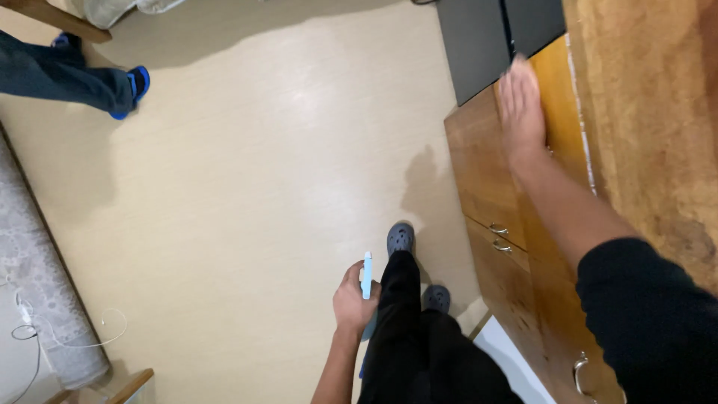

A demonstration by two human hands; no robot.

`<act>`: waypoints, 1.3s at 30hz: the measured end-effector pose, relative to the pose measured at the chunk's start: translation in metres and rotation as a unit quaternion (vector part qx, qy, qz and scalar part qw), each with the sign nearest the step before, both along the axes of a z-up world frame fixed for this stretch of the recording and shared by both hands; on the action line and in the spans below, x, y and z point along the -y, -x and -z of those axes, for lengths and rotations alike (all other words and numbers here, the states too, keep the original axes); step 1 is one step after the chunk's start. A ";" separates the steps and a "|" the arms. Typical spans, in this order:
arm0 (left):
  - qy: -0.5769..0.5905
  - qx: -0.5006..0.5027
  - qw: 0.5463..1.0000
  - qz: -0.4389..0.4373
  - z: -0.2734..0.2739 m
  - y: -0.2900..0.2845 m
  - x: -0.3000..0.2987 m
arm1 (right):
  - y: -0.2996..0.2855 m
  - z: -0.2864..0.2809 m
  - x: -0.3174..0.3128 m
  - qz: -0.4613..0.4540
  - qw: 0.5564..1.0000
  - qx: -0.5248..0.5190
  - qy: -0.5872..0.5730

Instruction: Organizing various items on a wooden cabinet and then wiping down the surfaces with a spray cleaner and cloth.

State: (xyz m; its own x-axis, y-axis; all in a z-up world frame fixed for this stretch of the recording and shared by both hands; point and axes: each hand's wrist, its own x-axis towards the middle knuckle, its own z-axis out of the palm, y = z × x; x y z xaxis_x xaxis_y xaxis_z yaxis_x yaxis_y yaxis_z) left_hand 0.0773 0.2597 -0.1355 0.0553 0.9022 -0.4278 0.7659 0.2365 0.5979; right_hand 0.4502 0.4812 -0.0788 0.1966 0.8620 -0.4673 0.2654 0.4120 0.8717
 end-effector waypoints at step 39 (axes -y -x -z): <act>0.057 0.095 0.993 -0.051 -0.033 -0.064 0.045 | -0.044 -0.044 0.027 -0.111 0.983 -0.117 -0.085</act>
